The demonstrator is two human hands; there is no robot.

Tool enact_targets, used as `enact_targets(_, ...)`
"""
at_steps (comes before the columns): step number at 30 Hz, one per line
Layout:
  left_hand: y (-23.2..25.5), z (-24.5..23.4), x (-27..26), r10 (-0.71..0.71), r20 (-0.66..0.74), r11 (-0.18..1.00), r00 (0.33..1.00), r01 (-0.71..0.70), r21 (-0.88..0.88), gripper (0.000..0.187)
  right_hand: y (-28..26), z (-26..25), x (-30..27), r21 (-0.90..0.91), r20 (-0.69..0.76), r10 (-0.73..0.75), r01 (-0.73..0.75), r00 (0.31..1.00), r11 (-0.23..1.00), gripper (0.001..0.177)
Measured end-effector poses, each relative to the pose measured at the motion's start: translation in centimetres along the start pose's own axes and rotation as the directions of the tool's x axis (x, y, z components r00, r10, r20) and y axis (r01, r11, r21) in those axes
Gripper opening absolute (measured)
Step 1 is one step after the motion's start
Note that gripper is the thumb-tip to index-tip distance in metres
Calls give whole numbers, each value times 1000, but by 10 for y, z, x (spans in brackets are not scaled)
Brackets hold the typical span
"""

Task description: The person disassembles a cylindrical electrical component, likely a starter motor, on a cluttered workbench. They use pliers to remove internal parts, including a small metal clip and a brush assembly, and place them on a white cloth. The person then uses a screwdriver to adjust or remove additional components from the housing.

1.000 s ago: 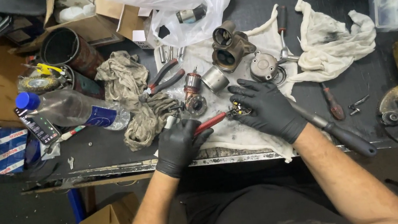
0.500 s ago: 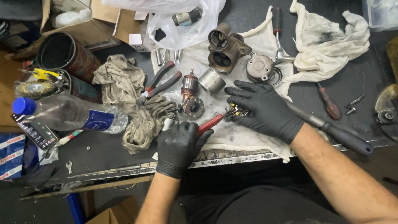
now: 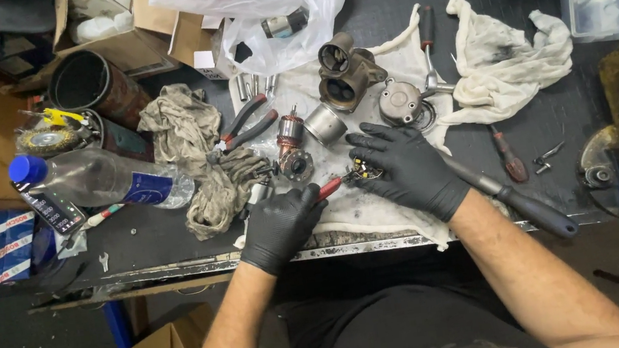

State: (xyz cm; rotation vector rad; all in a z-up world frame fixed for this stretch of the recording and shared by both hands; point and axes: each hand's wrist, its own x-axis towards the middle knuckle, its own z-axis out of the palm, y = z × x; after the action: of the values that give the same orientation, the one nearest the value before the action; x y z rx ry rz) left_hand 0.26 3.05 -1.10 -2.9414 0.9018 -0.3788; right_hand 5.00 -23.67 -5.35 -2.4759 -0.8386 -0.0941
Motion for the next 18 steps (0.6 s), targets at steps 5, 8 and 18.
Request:
enact_targets(5, 7, -3, 4, 83, -30, 996, 996, -82, 44, 22, 1, 5, -3, -13, -12, -5, 5, 1000, 1000, 57)
enact_targets(8, 5, 5, 9, 132, -39, 989, 990, -130, 66, 23, 5, 6, 0, -16, -9, -25, 25, 1000, 1000, 58)
enact_targets(18, 3, 8, 2, 139, -46, 984, 989, -132, 122, 25, -6, -11, 0, 25, -20, -49, 50, 999, 998, 53)
